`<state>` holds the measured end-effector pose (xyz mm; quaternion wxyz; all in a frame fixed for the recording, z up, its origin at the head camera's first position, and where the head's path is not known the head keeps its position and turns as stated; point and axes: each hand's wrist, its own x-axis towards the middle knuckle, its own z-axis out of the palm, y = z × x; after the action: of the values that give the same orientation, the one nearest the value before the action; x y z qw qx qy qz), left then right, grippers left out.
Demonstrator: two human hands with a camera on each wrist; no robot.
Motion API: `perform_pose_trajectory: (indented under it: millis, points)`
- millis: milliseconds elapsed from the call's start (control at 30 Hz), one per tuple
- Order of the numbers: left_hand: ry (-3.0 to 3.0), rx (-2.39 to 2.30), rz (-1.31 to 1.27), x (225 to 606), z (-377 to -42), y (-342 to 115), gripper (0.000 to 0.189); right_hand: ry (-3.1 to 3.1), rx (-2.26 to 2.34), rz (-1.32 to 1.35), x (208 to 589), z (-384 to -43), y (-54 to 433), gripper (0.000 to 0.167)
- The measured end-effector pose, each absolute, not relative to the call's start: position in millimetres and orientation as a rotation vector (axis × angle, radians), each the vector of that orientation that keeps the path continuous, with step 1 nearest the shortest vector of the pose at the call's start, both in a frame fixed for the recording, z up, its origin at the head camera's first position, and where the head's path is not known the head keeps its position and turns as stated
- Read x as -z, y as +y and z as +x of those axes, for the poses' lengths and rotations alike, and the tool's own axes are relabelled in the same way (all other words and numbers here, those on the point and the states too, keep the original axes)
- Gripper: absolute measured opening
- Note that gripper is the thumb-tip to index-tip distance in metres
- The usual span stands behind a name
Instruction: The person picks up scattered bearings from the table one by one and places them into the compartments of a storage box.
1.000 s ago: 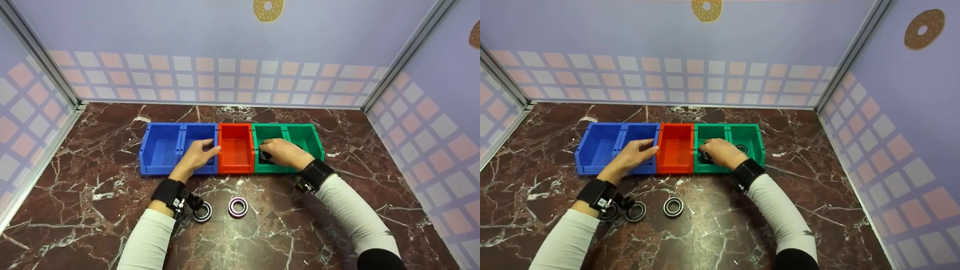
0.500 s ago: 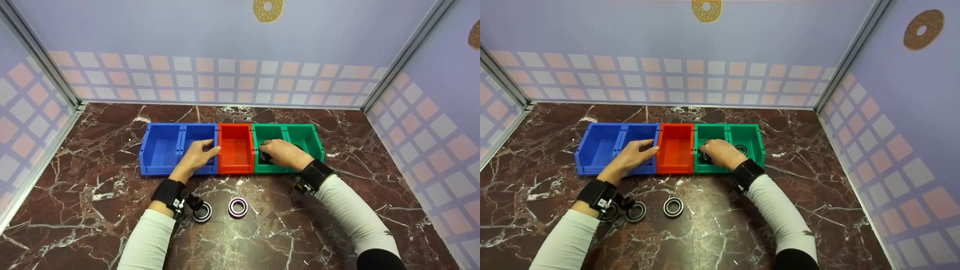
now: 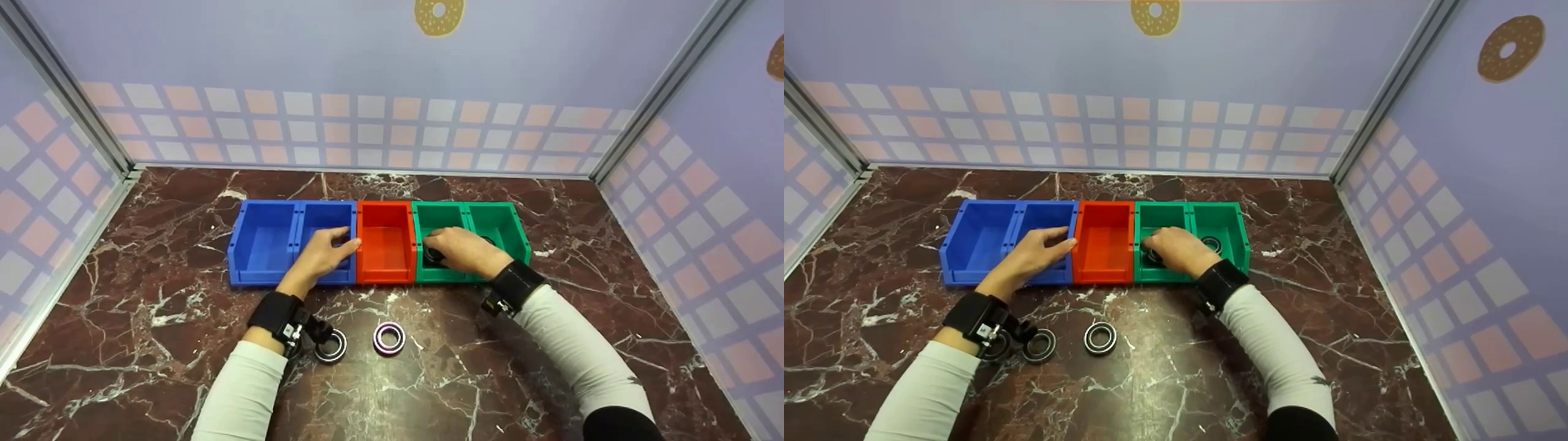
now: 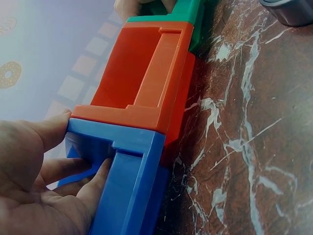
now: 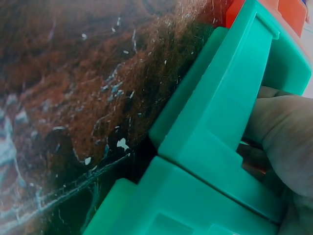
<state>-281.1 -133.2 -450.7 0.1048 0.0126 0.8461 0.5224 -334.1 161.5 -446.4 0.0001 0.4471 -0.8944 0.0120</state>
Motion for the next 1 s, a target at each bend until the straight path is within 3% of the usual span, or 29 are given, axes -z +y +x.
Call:
perform_pose_trajectory:
  millis: [700, 1000]
  points:
    - [2.504, -1.522, 0.049, 448.9, -281.0, -133.9, 0.063, -2.790, -0.089, 1.441, 437.5, -328.7, 165.1, 0.022]
    - [2.515, -1.514, 0.063, 448.0, -280.0, -133.3, 0.063, -2.716, -0.117, 1.473, 417.0, -313.0, 169.1, 0.036]
